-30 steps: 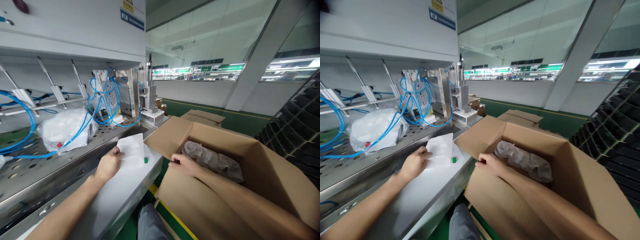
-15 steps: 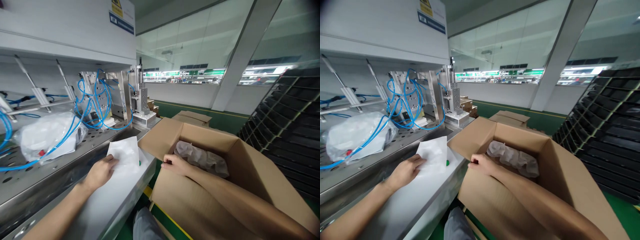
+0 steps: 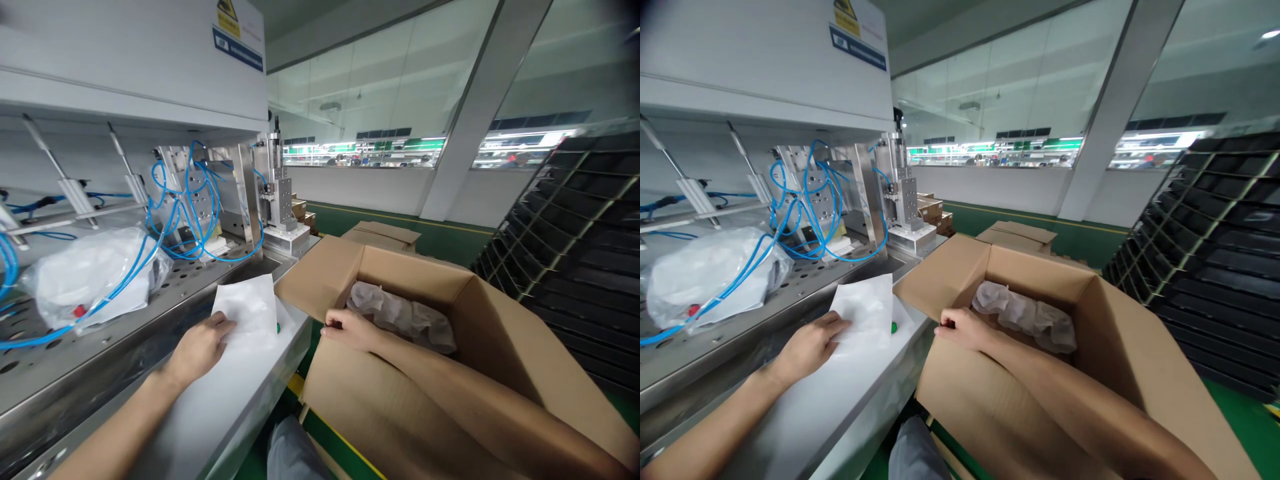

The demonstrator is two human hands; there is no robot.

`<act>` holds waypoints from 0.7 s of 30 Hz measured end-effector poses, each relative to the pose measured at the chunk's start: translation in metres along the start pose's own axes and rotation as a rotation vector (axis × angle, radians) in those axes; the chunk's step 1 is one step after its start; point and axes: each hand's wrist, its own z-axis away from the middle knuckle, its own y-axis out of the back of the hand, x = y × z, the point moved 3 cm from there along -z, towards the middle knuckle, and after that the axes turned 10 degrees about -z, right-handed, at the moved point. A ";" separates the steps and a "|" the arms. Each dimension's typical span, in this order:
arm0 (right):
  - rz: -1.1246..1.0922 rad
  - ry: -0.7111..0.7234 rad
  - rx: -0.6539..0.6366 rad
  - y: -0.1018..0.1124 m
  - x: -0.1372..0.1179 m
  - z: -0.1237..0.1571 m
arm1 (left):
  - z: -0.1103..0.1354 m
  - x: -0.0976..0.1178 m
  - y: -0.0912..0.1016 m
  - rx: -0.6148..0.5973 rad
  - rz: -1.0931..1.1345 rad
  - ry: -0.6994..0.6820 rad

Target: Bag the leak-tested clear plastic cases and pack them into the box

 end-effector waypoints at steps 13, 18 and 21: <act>-0.020 -0.008 0.009 0.001 -0.006 0.000 | 0.001 0.003 0.000 -0.013 -0.011 -0.018; -0.010 -0.011 0.006 0.001 -0.006 0.000 | 0.000 0.002 0.000 -0.016 -0.005 -0.020; -0.009 -0.010 0.004 0.000 -0.006 -0.001 | 0.001 0.001 -0.001 -0.012 0.009 -0.026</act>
